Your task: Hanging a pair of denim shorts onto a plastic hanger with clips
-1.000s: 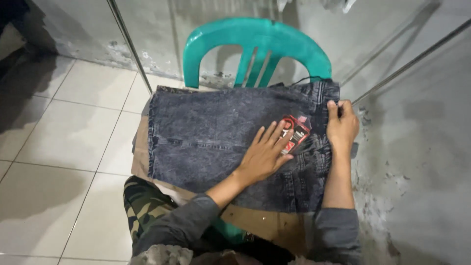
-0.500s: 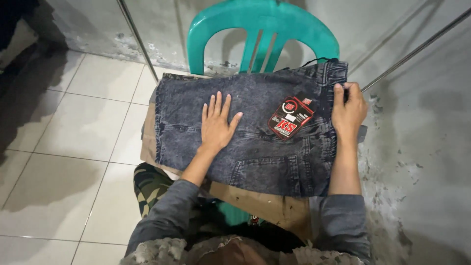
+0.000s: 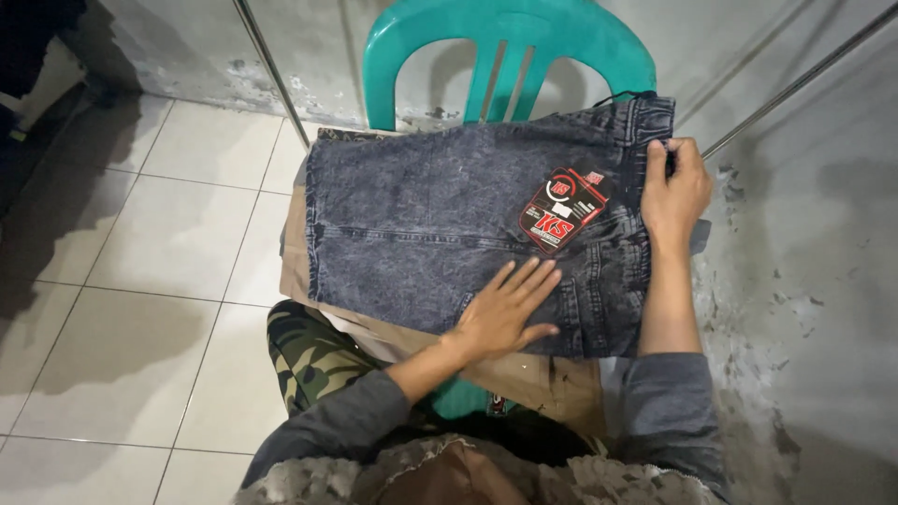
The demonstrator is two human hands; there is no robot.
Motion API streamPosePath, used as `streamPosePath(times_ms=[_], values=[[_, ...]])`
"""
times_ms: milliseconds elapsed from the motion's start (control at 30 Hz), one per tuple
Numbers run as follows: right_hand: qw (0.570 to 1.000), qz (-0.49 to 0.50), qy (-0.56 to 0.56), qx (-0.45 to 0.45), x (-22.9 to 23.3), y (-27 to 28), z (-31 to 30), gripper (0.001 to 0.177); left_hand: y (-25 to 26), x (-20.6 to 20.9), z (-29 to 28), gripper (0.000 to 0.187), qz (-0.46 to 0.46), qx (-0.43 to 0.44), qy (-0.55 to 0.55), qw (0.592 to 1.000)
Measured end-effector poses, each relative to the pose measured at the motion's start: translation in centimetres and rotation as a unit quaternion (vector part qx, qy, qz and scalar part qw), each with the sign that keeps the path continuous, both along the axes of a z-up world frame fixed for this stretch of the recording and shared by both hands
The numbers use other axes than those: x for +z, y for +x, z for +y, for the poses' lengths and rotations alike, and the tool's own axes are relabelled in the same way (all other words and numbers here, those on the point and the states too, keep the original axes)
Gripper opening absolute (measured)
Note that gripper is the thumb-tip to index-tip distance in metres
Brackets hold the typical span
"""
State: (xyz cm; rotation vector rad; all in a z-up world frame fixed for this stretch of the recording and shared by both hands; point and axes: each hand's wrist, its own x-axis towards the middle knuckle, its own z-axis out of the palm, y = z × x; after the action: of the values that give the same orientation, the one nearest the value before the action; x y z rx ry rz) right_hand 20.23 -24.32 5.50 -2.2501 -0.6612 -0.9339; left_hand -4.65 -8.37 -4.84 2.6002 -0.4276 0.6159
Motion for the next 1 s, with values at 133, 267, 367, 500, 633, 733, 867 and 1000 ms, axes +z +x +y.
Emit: streamPosePath(times_ms=[133, 267, 367, 500, 633, 733, 867, 1000], values=[[1.000, -0.003, -0.007, 0.002, 0.3, -0.5, 0.1, 0.021, 2.5, 1.9, -0.6, 0.086, -0.035, 0.030, -0.016, 0.999], [1.000, 0.016, 0.009, 0.011, 0.6, -0.7, 0.4, 0.020, 3.9, 2.8, -2.4, 0.087, -0.006, 0.060, -0.043, 0.997], [1.000, 0.016, 0.011, 0.009, 0.4, -0.3, 0.3, 0.019, 3.8, 2.7, -4.6, 0.098, -0.024, 0.064, -0.064, 0.996], [1.000, 0.005, 0.024, 0.013, 0.8, -1.2, 0.4, 0.017, 1.6, 2.1, -5.5, 0.099, -0.072, -0.001, -0.011, 0.997], [0.999, 0.007, 0.038, 0.031, 0.9, -1.6, 0.2, 0.016, 0.6, 0.9, -4.0, 0.089, -0.089, -0.068, -0.005, 0.994], [0.999, 0.010, 0.037, 0.034, 1.1, -1.7, 0.3, 0.016, -0.3, -0.5, -1.7, 0.082, -0.100, -0.082, 0.022, 0.991], [0.998, 0.009, 0.041, 0.037, 1.4, -2.2, 0.4, 0.016, -1.9, -2.7, 3.1, 0.081, -0.078, -0.047, 0.061, 0.994], [0.999, 0.000, 0.043, 0.033, 1.2, -2.1, 0.5, 0.017, -4.4, -4.5, 5.9, 0.081, -0.044, 0.001, 0.075, 0.996]])
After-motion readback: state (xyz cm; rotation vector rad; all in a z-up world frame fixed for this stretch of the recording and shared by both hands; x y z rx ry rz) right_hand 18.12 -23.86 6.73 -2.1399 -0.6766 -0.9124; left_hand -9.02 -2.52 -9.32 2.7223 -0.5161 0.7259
